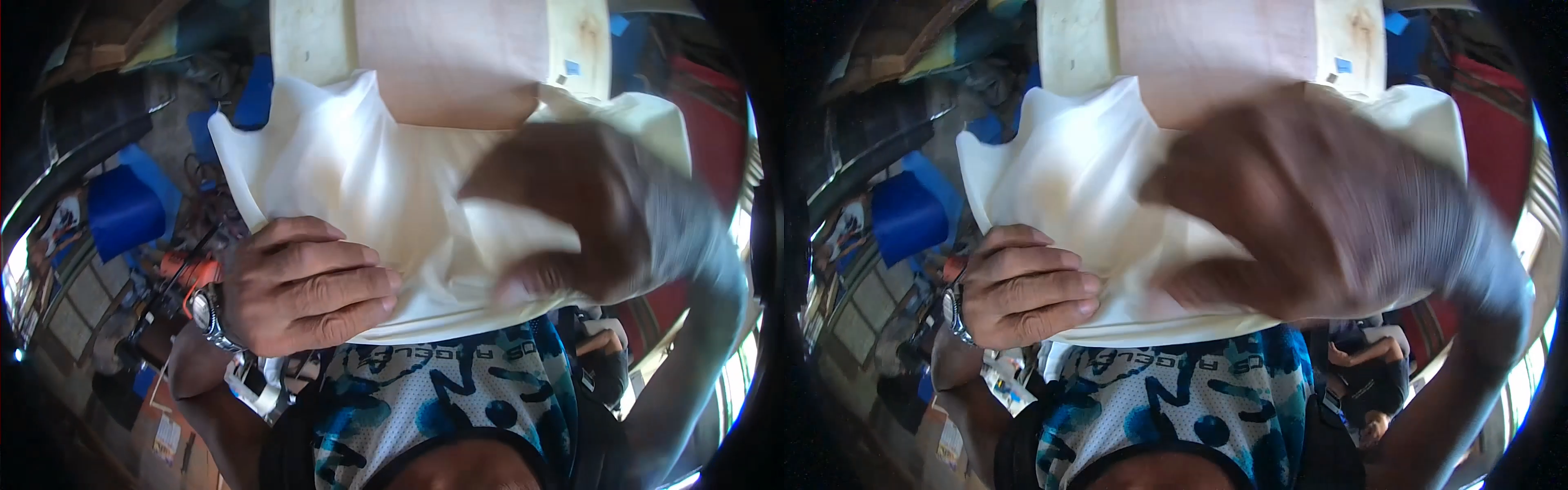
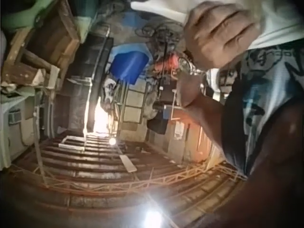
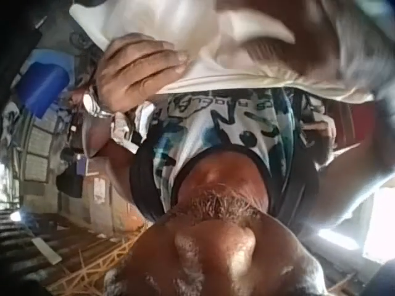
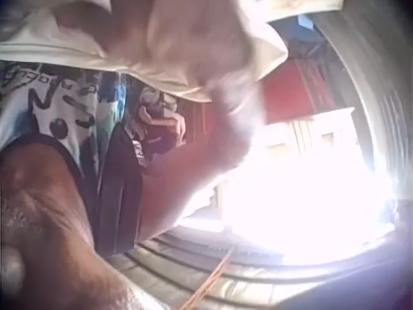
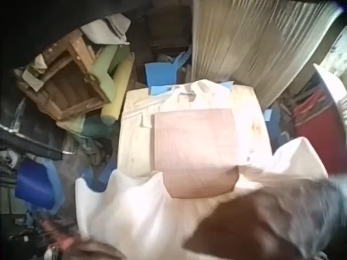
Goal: Stapling white fabric to a wooden furniture frame using a pneumatic staple gun.
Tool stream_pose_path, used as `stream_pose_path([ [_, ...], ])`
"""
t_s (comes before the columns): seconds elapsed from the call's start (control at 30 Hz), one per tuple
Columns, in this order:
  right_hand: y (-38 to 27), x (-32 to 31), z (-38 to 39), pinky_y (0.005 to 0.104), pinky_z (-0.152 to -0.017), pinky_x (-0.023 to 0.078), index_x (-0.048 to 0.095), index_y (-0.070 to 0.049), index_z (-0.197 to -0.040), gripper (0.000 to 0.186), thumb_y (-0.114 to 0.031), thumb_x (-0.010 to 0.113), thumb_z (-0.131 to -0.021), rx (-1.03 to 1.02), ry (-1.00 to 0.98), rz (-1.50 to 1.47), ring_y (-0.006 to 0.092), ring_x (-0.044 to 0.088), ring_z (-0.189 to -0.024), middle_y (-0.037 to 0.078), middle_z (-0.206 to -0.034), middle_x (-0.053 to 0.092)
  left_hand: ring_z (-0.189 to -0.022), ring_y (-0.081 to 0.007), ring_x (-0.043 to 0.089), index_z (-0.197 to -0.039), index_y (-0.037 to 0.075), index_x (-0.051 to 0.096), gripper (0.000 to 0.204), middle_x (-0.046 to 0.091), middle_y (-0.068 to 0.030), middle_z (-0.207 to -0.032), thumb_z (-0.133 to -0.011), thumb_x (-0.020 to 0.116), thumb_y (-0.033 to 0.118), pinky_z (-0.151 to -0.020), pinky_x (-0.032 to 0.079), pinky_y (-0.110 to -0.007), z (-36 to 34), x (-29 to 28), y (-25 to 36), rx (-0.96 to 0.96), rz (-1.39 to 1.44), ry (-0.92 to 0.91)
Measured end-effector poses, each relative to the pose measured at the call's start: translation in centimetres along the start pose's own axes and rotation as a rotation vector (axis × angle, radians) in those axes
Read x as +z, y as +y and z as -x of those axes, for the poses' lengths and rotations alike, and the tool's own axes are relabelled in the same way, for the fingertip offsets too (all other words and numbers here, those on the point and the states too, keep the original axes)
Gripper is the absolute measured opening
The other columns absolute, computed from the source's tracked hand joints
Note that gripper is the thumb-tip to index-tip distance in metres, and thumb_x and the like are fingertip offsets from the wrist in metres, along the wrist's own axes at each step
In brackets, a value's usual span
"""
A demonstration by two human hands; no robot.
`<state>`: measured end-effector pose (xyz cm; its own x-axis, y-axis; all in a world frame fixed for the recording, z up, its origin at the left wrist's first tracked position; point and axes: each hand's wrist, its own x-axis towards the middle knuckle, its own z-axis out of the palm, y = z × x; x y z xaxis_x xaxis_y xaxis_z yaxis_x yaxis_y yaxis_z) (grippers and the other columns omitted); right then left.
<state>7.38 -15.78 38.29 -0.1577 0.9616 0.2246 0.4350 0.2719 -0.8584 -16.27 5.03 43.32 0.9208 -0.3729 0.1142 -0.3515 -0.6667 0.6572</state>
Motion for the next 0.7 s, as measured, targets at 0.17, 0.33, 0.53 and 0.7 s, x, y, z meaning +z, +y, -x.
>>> stream_pose_path([
  [0.17, -11.4, 4.2, 3.0, 0.036, -0.069, 0.053, 0.072, -0.001, -0.106, 0.055, -0.049, 0.077, -0.081, 0.426, 0.246, 0.342, 0.024, 0.065, -0.088, 0.01, -0.098, 0.067, -0.088, -0.0192, 0.067, -0.093, 0.008, 0.07, 0.024, 0.071, -0.0039, -0.1, -0.07, 0.071, 0.014, -0.073, 0.049, -0.034, -0.6, 1.2, -0.1, 0.012, 0.111, 0.12],
  [0.33, -12.0, 10.0, 2.7, 0.0351, -0.07, 0.045, 0.076, -0.009, -0.107, 0.047, -0.022, 0.072, -0.062, 0.492, 0.376, 0.559, 0.0191, 0.06, -0.083, 0.006, -0.1, 0.067, -0.086, -0.0218, 0.065, -0.087, 0.007, 0.067, 0.021, 0.069, -0.004, -0.096, -0.067, 0.072, 0.014, -0.073, 0.05, -0.038, -0.3, 1.3, -1.3, 0.078, 0.157, 0.113],
  [0.53, -12.1, 11.0, 2.5, 0.0338, -0.067, 0.05, 0.075, -0.009, -0.104, 0.043, -0.019, 0.069, -0.063, 0.402, 0.494, 0.472, 0.0204, 0.067, -0.084, 0.009, -0.099, 0.07, -0.091, -0.0165, 0.061, -0.111, 0.01, 0.07, 0.023, 0.065, -0.0016, -0.105, -0.091, 0.067, 0.021, -0.077, 0.048, -0.035, -1.2, 3.3, 2.5, 0.102, -0.168, 0.146],
  [0.7, -11.8, 11.6, 3.3, 0.0308, -0.065, 0.051, 0.075, -0.008, -0.105, 0.038, -0.017, 0.071, -0.068, 0.377, 0.535, 0.479, 0.021, 0.067, -0.084, 0.011, -0.102, 0.071, -0.07, -0.0133, 0.054, -0.103, 0.003, 0.072, 0.028, 0.052, 0.0021, -0.08, -0.078, 0.069, 0.012, -0.057, 0.041, -0.029, -2.3, 2.7, 1.1, 0.18, -0.169, 0.006],
])
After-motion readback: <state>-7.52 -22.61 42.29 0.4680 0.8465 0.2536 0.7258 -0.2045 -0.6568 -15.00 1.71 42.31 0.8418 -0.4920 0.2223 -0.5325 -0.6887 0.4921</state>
